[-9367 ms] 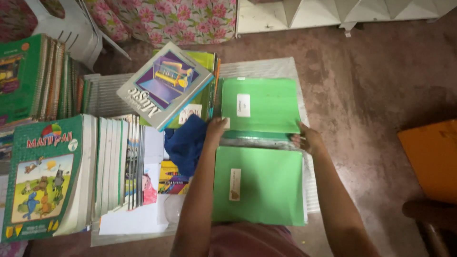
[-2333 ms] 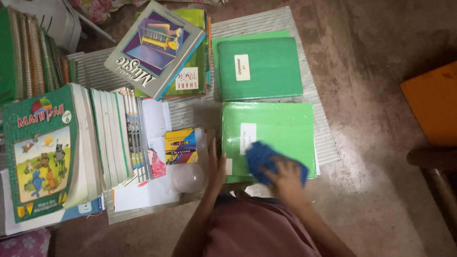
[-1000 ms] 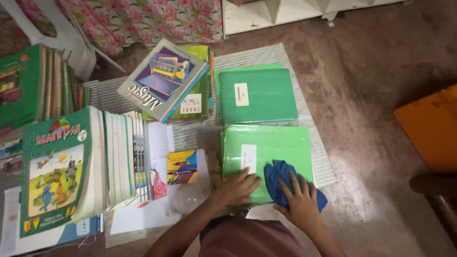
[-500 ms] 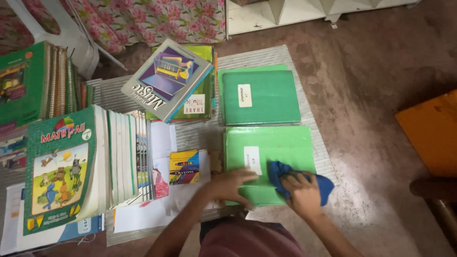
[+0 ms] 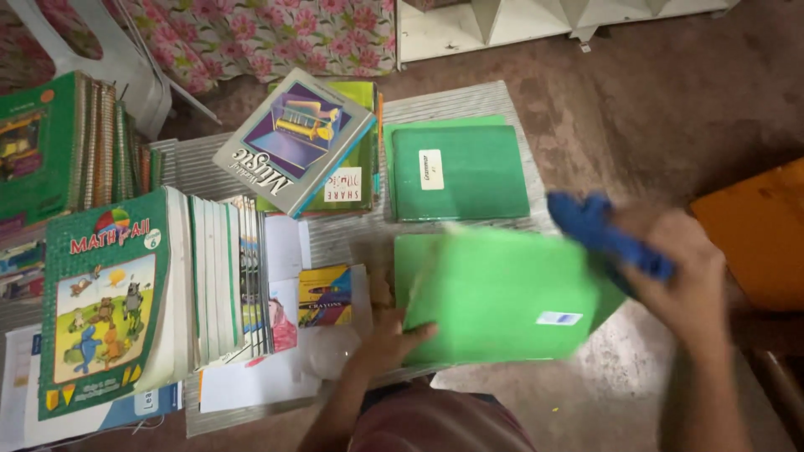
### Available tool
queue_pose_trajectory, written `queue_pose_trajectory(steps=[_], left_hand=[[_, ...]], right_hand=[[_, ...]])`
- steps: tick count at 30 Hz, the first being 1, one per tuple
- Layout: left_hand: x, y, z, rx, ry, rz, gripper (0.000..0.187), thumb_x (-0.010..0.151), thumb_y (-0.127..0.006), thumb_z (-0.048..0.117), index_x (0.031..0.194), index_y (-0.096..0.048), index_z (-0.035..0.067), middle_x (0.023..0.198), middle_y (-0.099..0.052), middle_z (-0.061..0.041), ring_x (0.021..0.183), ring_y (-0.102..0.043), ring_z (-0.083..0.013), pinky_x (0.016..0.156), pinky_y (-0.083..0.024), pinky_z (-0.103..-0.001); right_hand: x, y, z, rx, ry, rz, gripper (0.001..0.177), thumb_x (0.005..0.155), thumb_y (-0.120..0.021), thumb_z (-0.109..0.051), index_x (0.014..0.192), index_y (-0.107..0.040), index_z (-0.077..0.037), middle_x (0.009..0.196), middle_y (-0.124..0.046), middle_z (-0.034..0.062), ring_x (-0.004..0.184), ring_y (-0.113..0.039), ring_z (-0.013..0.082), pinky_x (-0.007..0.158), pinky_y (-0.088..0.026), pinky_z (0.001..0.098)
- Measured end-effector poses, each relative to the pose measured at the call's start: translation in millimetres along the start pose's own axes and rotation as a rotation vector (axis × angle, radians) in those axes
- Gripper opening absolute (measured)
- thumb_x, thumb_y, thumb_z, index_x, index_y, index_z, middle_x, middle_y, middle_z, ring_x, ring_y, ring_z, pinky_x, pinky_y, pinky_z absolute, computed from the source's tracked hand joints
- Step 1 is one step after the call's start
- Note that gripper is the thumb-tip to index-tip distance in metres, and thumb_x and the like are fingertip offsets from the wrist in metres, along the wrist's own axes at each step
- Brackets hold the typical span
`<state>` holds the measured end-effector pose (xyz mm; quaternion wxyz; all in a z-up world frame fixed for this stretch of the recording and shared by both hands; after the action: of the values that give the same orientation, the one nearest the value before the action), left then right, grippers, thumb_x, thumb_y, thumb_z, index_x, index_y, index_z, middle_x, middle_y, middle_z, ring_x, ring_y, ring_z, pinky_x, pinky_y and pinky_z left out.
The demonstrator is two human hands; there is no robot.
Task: Wiping the covers of green folders with a blue cloth.
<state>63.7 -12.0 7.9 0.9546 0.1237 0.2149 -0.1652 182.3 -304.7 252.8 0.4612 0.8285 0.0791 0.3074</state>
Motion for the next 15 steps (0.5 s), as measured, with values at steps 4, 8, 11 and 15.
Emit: queue_pose_trajectory(steps=[4, 8, 11, 15], left_hand=[[48.1, -70.8, -151.7, -0.985, 0.405, -0.040, 0.092, 0.084, -0.073, 0.045, 0.156, -0.040, -0.001, 0.155, -0.051, -0.027, 0.132, -0.058, -0.0363, 0.102, -0.051, -0.044], [63.6, -87.3, -203.0, -1.230, 0.430, 0.017, 0.057, 0.095, -0.067, 0.040, 0.134, -0.061, -0.001, 0.117, -0.069, -0.017, 0.093, -0.066, -0.0257, 0.076, -0.055, -0.038], [80.2, -93.9, -207.4, -1.626, 0.324, -0.187, 0.102, 0.090, -0.041, 0.083, 0.143, -0.059, -0.002, 0.096, -0.072, -0.010, 0.066, -0.061, -0.0135, 0.054, -0.051, -0.029], [79.1, -87.1, -231.5, -1.689, 0.318, 0.063, 0.050, 0.095, -0.055, 0.063, 0.103, -0.070, 0.017, 0.081, -0.064, 0.000, 0.067, -0.058, -0.0136, 0.058, -0.047, -0.029]], right_hand=[[-20.6, -85.8, 81.3, 0.358, -0.787, 0.079, 0.036, 0.095, -0.077, -0.024, 0.119, -0.060, -0.001, 0.091, -0.069, 0.0188, 0.066, -0.070, 0.0280, 0.056, -0.059, 0.0368], [-99.8, -270.1, 54.3, 0.544, -0.820, -0.164, 0.038, 0.084, -0.072, -0.038, 0.098, -0.071, -0.003, 0.074, -0.069, 0.0109, 0.063, -0.060, 0.0199, 0.060, -0.051, 0.0356], [-111.1, -301.2, -71.3, -0.206, 0.053, -0.057, 0.026, 0.095, -0.059, -0.033, 0.105, -0.068, -0.010, 0.089, -0.066, 0.0036, 0.069, -0.058, 0.0152, 0.067, -0.051, 0.0322], [-82.0, -283.9, -105.6, -0.026, 0.141, -0.204, 0.057, 0.078, -0.069, -0.034, 0.132, -0.065, -0.017, 0.145, -0.054, 0.0100, 0.114, -0.054, 0.0336, 0.087, -0.039, 0.0497]])
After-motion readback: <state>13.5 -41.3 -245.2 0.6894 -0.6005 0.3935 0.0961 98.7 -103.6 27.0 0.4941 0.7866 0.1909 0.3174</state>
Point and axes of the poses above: each hand's wrist, its own x-axis towards the middle knuckle, its own y-axis out of the back of the hand, z = x × y, the point moved 9 cm from there along x, towards the middle knuckle
